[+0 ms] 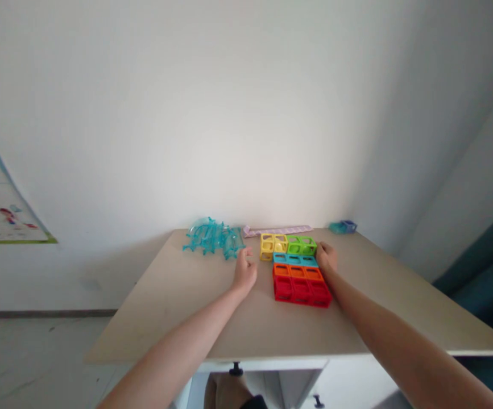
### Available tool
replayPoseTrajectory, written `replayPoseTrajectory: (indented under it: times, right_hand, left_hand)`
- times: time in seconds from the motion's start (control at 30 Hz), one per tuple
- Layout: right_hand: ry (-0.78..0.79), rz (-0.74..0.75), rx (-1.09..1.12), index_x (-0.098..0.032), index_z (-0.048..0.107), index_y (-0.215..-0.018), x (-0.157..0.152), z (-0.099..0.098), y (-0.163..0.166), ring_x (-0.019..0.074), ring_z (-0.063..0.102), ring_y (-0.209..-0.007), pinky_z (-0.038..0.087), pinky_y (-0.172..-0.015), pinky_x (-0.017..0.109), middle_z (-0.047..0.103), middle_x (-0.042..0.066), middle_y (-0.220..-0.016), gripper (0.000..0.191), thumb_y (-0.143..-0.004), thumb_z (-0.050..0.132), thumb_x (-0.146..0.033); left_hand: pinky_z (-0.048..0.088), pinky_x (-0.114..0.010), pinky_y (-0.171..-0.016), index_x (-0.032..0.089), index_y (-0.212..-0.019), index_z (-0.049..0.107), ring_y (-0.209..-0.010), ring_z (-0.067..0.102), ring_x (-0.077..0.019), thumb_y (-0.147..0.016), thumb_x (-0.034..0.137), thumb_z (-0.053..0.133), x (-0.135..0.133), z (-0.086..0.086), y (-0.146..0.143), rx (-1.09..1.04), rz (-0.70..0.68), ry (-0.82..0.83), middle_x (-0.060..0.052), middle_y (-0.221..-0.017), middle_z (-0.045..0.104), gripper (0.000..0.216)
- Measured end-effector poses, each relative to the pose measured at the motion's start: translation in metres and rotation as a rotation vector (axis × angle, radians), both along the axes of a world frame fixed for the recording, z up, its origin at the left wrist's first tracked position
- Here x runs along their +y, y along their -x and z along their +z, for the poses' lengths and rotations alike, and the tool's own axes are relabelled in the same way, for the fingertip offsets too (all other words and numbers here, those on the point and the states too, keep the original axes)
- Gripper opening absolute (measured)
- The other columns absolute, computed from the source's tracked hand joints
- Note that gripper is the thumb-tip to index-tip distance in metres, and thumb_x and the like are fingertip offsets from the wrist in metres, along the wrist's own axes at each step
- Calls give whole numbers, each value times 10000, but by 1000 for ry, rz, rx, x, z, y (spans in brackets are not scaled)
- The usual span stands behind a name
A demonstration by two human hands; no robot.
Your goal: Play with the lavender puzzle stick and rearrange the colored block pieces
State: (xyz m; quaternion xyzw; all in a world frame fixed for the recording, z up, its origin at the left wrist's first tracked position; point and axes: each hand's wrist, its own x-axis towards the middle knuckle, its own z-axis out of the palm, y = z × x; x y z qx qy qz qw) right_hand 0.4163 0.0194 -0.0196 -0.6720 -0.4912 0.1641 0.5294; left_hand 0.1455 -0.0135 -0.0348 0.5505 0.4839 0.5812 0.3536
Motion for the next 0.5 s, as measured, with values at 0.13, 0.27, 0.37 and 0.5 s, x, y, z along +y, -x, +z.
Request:
replayPoseTrajectory:
  times: [0.13,0.27,0.37,0.5]
  right_hand:
    - [-75,139,-115,-139,597,-1051,-9,0,11,168,618,-830,524,-728,342,625,47,-1001,254,-920,539,-349]
    - [-131,238,-174,-177,514,-628,-18,-7,24,143,487,-564,377,-527,251,497,-24,-563,400,-921,437,-439]
    - [-130,301,-168,-197,449,-589,-13,-9,36,144,448,-551,328,-505,246,451,-26,-538,424,-896,425,-489]
    - [-112,398,-128,-201,439,-564,8,-6,46,149,445,-531,337,-493,251,454,-14,-527,462,-887,395,-530]
  left_hand:
    - [478,-311,-827,193,-1164,558,-912,610,-168,-719,36,541,-15,-3,13,-12,-11,-27,-87,-1139,608,472]
    - [483,-291,-773,212,-1158,557,-860,621,-171,-717,115,587,-24,-8,21,-14,-82,-2,-77,-1103,628,453]
    - [483,-274,-716,196,-1120,526,-810,633,-172,-769,268,612,-18,-6,24,-62,-27,31,-68,-1032,626,368]
    - [466,-264,-650,181,-917,514,-713,618,-167,-820,429,565,-2,-2,31,-9,15,16,-27,-859,592,272]
